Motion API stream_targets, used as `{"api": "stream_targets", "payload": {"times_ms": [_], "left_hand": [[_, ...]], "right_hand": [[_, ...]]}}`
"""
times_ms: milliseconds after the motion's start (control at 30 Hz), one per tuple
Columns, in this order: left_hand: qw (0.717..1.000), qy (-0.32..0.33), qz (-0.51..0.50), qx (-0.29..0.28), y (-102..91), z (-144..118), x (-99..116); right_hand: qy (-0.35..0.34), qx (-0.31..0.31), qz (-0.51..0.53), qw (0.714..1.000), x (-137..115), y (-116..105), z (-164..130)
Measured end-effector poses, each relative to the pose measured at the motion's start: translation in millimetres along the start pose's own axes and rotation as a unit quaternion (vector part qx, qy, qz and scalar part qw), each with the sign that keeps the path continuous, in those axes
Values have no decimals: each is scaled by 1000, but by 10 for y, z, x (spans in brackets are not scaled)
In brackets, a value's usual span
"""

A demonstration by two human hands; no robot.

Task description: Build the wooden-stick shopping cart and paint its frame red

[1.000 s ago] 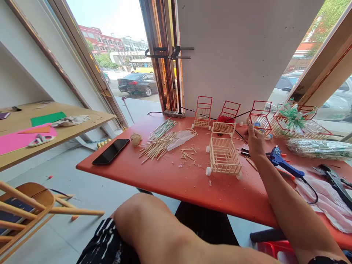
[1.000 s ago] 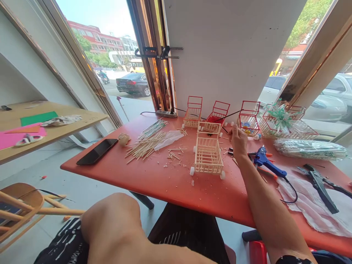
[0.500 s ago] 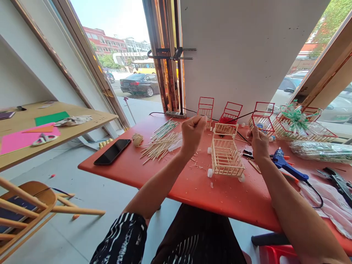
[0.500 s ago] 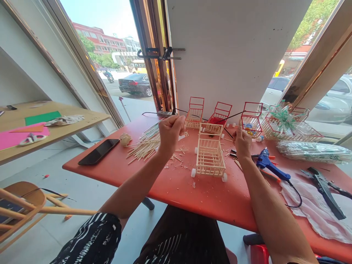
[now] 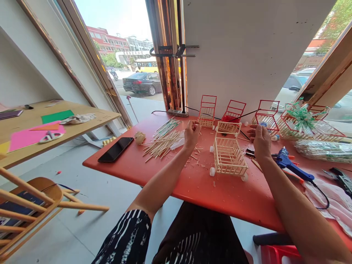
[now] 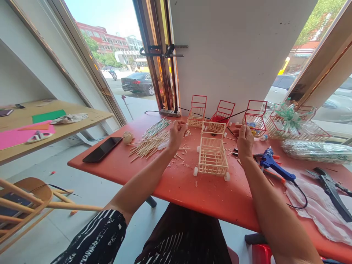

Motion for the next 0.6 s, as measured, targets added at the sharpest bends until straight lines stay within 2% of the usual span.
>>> {"api": "stream_targets", "payload": {"times_ms": [167,400,600], "left_hand": [[1000,-8,-1,-28,17,-27,-44],[996,36,15,-81,58,-124,32],[993,22,-22,-111,89,-191,68]], "right_hand": [[-1,-18,-4,1000,44,-13,18],[-9,-26,-15,1000,80,29,-7],[-7,-19,-3,1000,75,56,-34]]}}
Point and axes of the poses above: each hand's wrist, its own z-axis towards the middle knuckle, its own y-axis out of the palm, x = y × z, the point moved 2 cm from there along z, towards the middle knuckle, and after that the axes turned 8 degrees about x, right-handed, at the moved point
